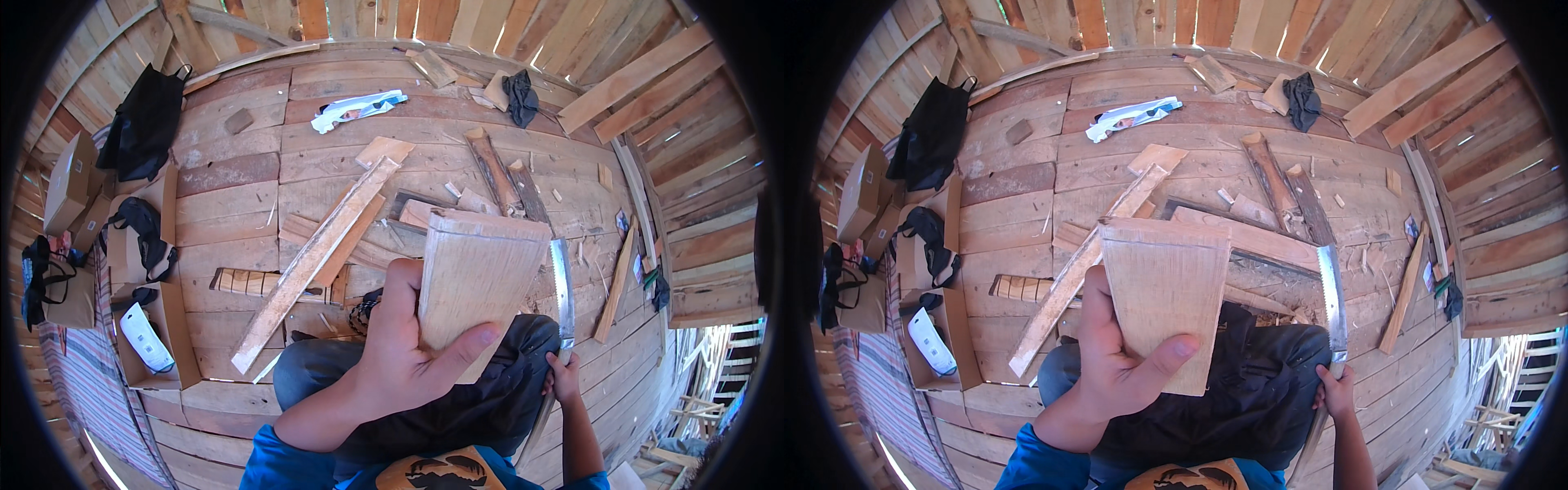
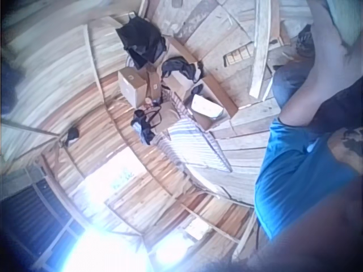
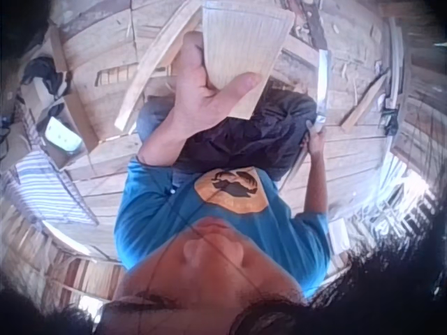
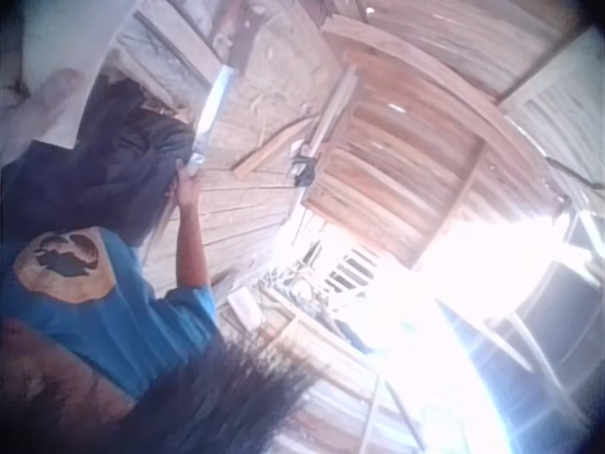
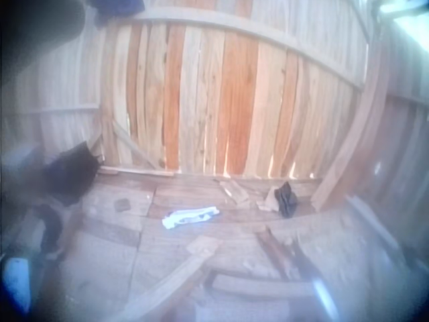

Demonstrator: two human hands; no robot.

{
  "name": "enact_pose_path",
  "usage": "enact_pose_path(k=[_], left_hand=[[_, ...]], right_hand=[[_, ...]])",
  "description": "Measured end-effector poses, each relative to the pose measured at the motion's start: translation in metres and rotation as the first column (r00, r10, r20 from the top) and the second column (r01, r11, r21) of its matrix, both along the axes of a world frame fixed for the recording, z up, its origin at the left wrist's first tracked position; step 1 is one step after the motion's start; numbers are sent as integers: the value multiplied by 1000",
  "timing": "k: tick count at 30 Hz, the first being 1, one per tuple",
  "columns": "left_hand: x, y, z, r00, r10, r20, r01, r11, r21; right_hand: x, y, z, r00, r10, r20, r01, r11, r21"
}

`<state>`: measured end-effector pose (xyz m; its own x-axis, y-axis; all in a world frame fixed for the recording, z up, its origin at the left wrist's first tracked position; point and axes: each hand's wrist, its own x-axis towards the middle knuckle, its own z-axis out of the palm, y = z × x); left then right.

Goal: The person shapes a piece of wood using a large blade, shaving off layers and sawing into the edges.

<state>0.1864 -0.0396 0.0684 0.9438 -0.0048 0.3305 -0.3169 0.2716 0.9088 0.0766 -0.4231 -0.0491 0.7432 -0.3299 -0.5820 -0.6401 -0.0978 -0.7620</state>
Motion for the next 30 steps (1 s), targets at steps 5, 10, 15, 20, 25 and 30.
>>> enact_pose_path(k=[5, 10, 15, 20, 25, 30], left_hand=[[2, 0, 0, 1000, 15, 21, -16, 999, 41], [2, 1, -1, 1000, 15, 28, -16, 999, 43], [1, 0, -1, 1000, 11, 26, -12, 999, 47], [5, 1, -7, 980, 155, 125, -186, 937, 297], [36, 1, -26, 852, 197, 485, -401, 842, 361], [33, 3, -25, 907, 38, 419, -289, 778, 557]], right_hand=[[0, 1, 0, 1000, -17, 10, 17, 1000, 7], [1, 1, 3, 1000, -19, 15, 19, 1000, 6], [-1, 0, 1, 1000, -18, 18, 18, 1000, 4], [-1, -2, 0, 1000, -9, 16, 9, 1000, -6], [-1, -3, -1, 1000, -1, 15, 1, 1000, 2], [-1, -1, 2, 1000, -1, 17, 0, 1000, 18]])
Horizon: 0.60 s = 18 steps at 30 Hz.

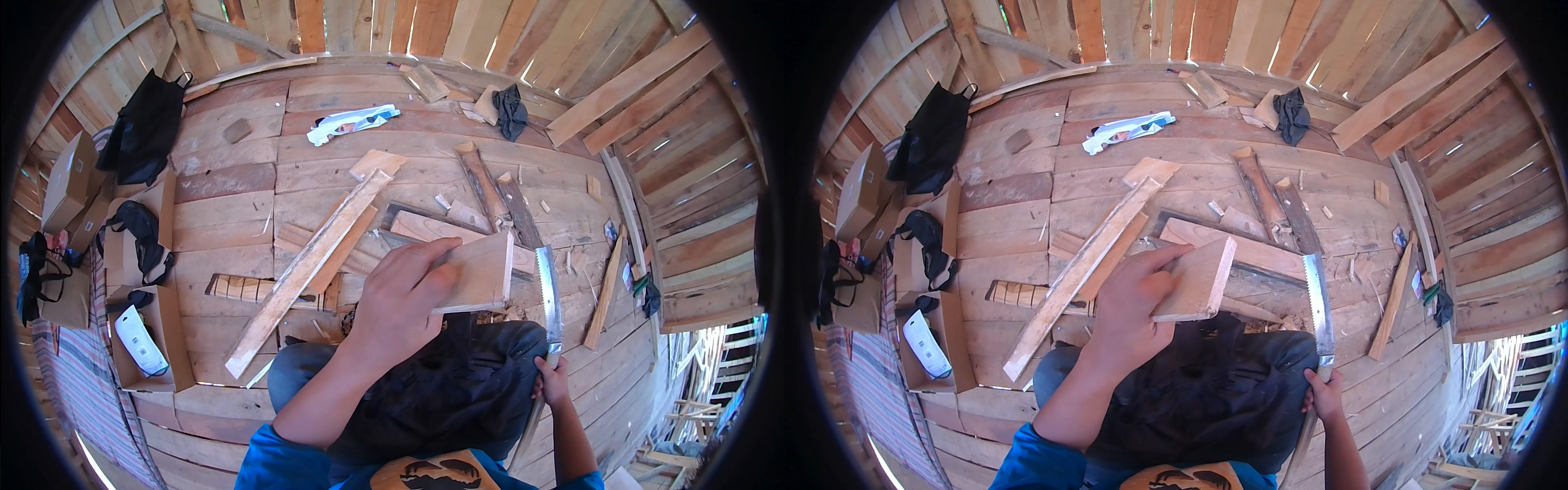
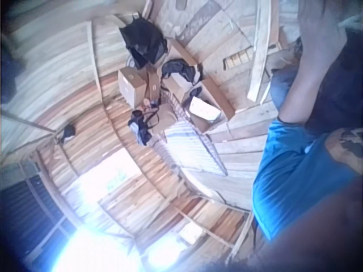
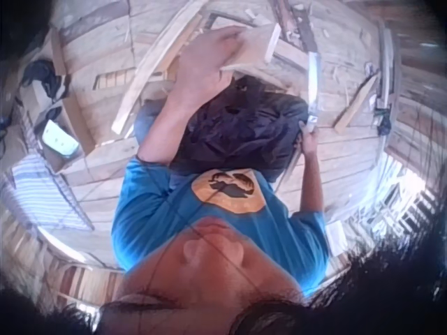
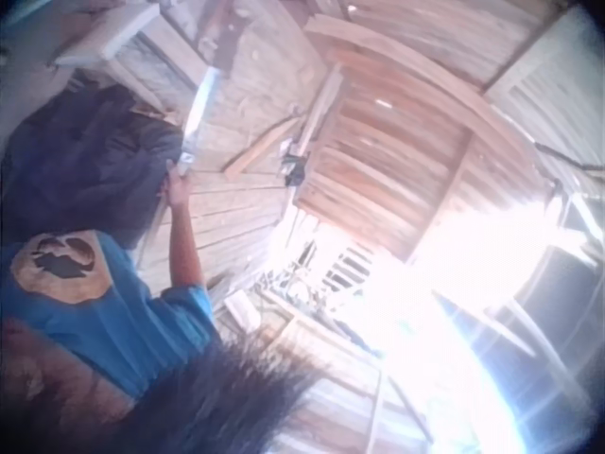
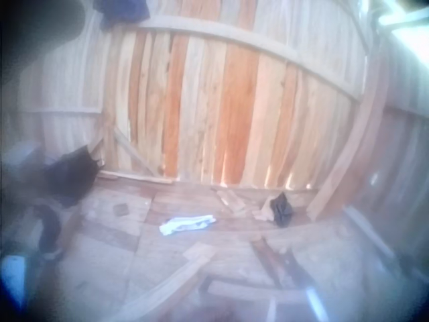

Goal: The person shapes a piece of wood using a large blade, shaving off layers and sawing into the edges.

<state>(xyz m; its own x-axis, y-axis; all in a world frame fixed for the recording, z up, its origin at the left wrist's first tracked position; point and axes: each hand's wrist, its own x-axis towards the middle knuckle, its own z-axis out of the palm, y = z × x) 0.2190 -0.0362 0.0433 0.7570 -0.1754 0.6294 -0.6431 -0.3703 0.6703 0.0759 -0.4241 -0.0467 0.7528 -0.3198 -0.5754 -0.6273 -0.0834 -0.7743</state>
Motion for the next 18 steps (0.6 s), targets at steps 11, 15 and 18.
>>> enact_pose_path(k=[11, 15, 18], left_hand=[[-1, -30, -25, 944, 328, -39, -305, 910, 282], [3, -33, -34, 941, 336, -42, -312, 908, 278], [4, -35, -37, 947, 304, -102, -272, 931, 245]], right_hand=[[0, 2, 2, 1000, -12, -3, 12, 1000, 13], [2, 5, 2, 1000, -4, 14, 4, 1000, 16], [0, 3, -1, 1000, -10, 18, 9, 1000, 24]])
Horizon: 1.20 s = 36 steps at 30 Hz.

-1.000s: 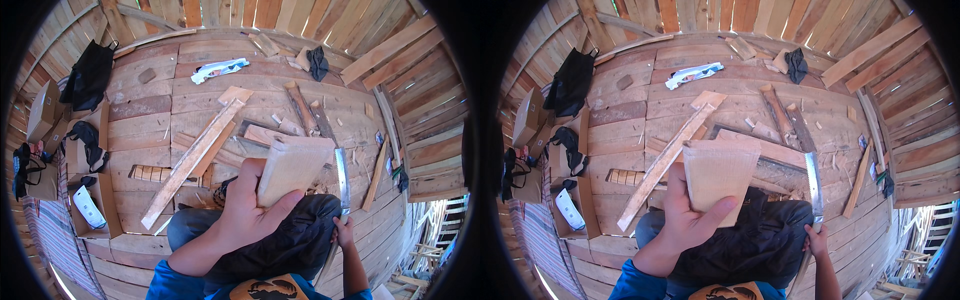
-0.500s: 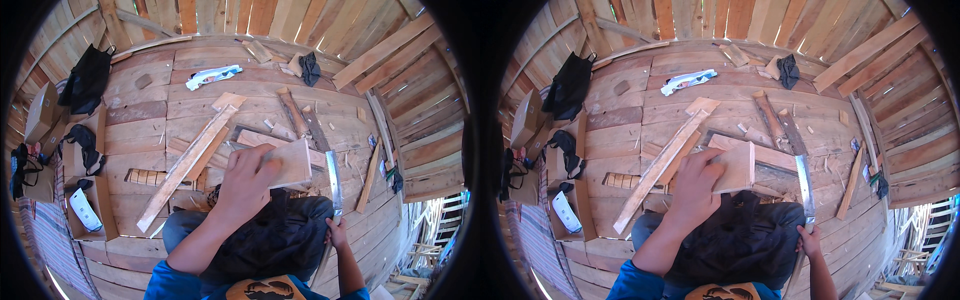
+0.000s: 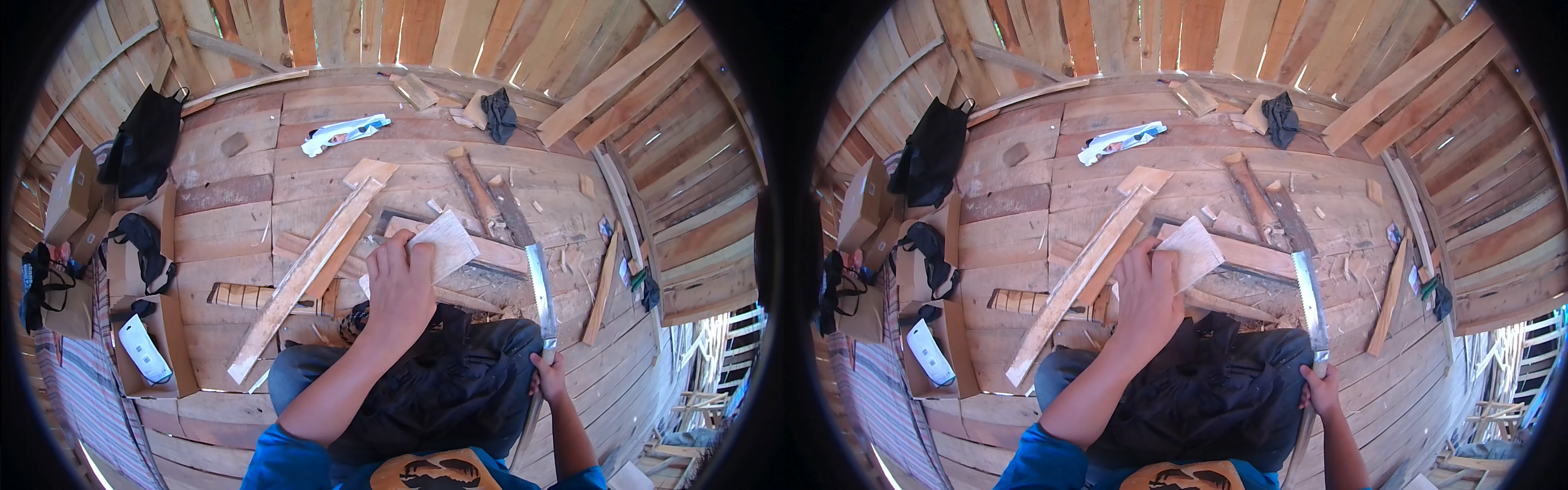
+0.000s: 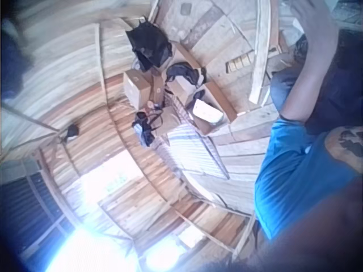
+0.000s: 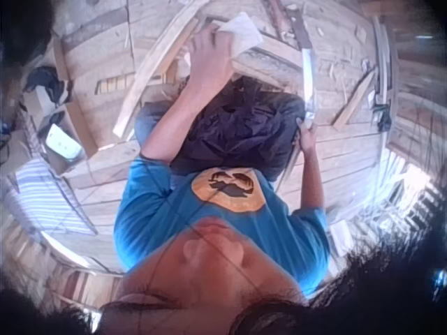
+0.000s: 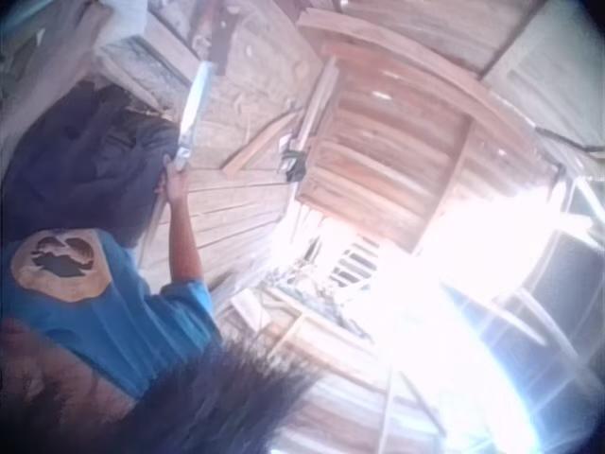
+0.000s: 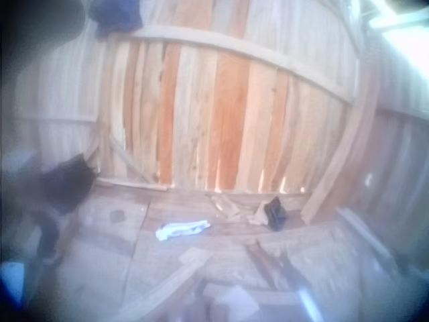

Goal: The person shapes a piece of wood using a large blade, shaving off layers and sawing into the edges.

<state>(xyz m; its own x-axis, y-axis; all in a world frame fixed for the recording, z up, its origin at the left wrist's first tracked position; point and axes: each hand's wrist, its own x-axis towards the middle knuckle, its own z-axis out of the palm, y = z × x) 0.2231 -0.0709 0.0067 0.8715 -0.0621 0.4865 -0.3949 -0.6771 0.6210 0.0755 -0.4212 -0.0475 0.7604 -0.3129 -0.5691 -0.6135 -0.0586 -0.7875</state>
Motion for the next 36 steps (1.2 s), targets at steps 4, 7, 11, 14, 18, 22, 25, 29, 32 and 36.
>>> enact_pose_path(k=[4, 7, 11, 14, 18, 22, 25, 29, 32, 36], left_hand=[[1, 0, 7, 971, -144, -193, 110, 978, -176], [9, 1, -5, 791, -426, -440, 139, 825, -548], [14, -3, -16, 732, -558, -390, 150, 691, -707], [14, -8, -21, 677, -606, -418, 149, 668, -729], [13, -9, -29, 632, -638, -439, 120, 641, -758], [9, -20, -21, 712, -552, -433, 213, 759, -616], [10, -18, -38, 795, -452, -404, 229, 841, -490], [16, -12, -56, 914, -300, -273, 273, 953, -132], [13, -24, -64, 923, -282, -263, 269, 959, -87], [15, -61, -48, 924, -239, -299, 282, 953, 108]], right_hand=[[-3, -3, 2, 1000, 4, 14, -4, 1000, 0], [-2, -1, 3, 1000, 14, 26, -14, 1000, -3], [-1, -1, 2, 999, 22, 31, -23, 999, 38], [-3, -3, 2, 999, 31, 29, -33, 998, 47], [0, 2, 8, 998, 28, 51, -32, 996, 78], [-10, -9, 10, 995, 45, 87, -55, 991, 124], [-12, -17, 2, 991, 43, 124, -75, 961, 265], [-23, -27, -7, 979, -82, 188, -52, 788, 614], [-31, -39, -3, 975, -140, 174, -18, 725, 688], [-25, -51, -3, 961, -127, 248, 32, 934, 355]])
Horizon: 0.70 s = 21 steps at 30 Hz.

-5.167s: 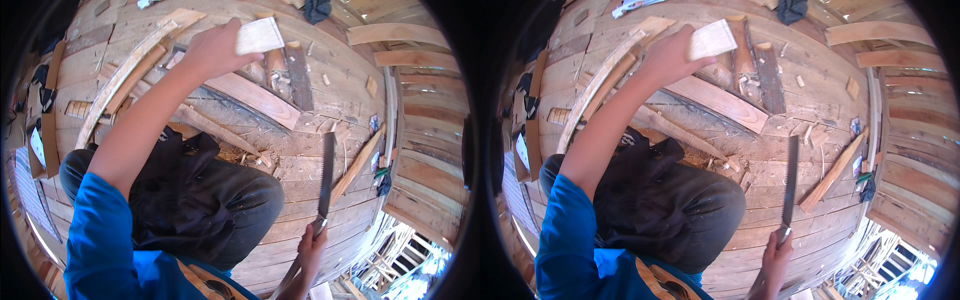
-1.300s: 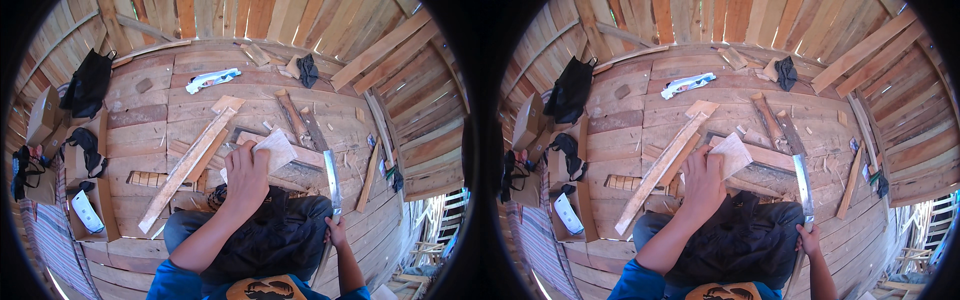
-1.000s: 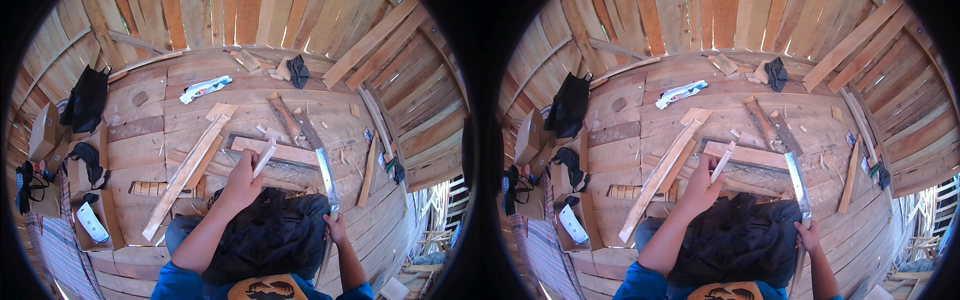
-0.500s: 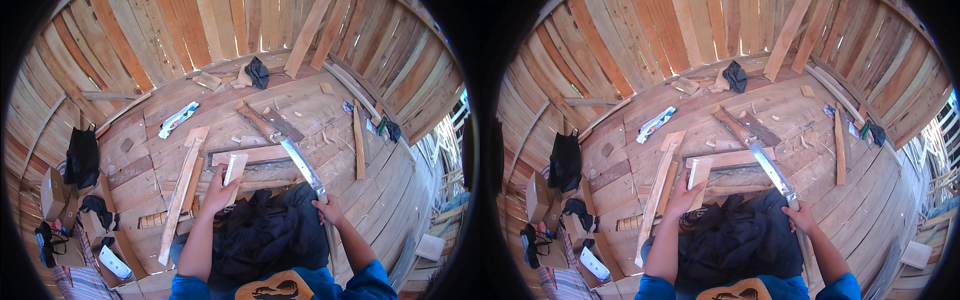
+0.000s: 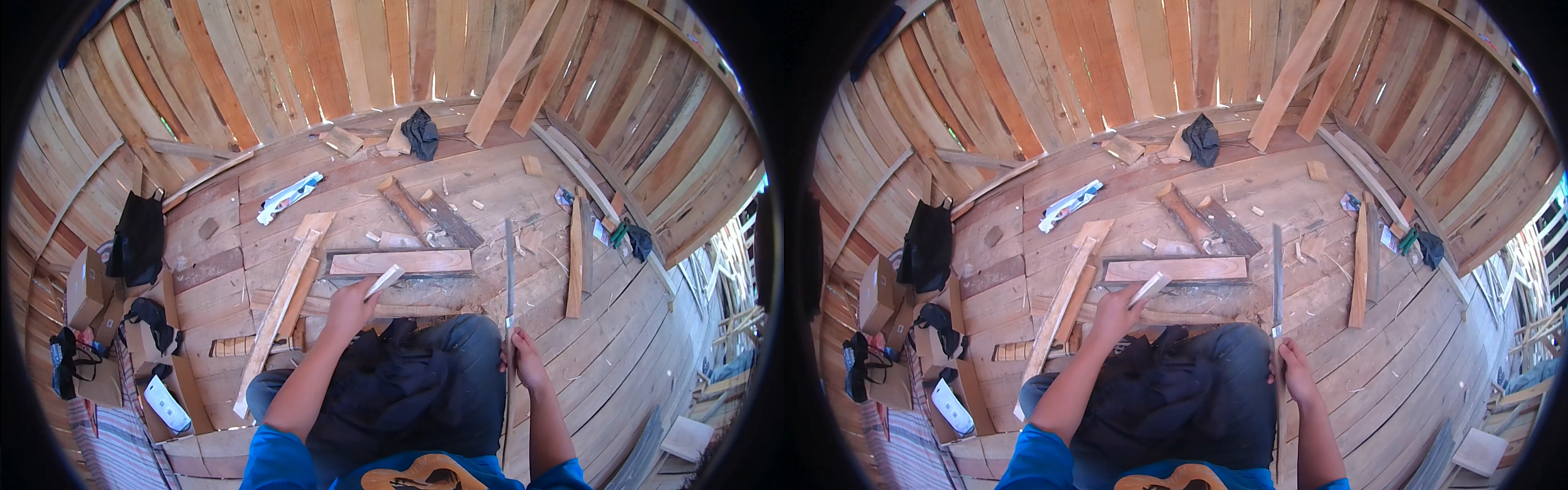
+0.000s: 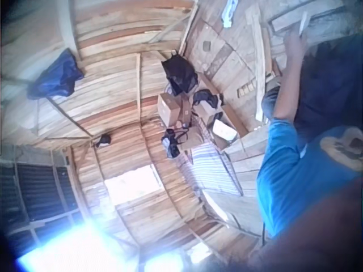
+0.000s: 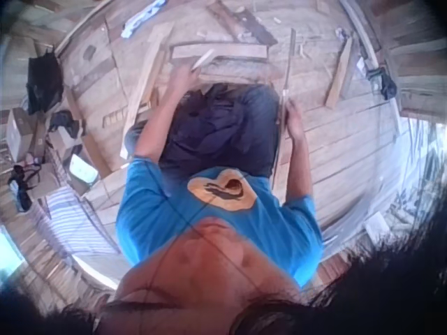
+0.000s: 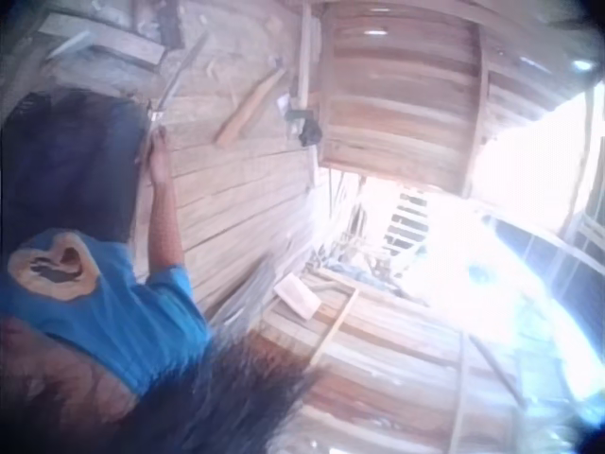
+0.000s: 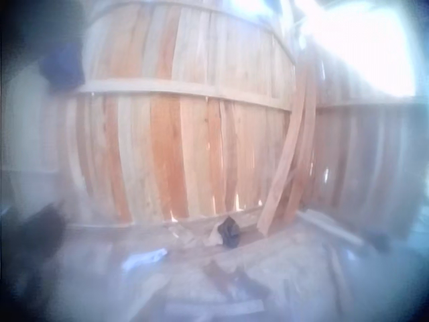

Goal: The person shapes a piece of wood using a large blade, shaving off layers and sawing into the edges.

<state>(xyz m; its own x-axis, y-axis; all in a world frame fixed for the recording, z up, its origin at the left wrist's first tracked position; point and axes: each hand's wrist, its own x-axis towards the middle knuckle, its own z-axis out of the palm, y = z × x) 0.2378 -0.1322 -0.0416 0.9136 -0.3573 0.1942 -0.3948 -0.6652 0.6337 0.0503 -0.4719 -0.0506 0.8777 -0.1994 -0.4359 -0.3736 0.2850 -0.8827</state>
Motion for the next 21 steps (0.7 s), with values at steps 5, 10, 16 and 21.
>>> enact_pose_path(k=[5, 10, 16, 21], left_hand=[[20, -44, -12, 997, -68, 39, 60, 982, 180], [50, -84, -56, 992, -110, 61, 94, 972, 215], [75, -109, -86, 997, -41, 66, 25, 973, 232], [88, -118, -86, 999, -28, 22, 23, 979, 203]], right_hand=[[37, -1, 15, 967, 173, 188, -31, 810, -586], [85, -7, -13, 939, 337, 73, -90, 446, -891], [131, -15, -48, 865, 486, 122, -42, 312, -949], [162, -15, -68, 881, 468, -65, -225, 294, -929]])
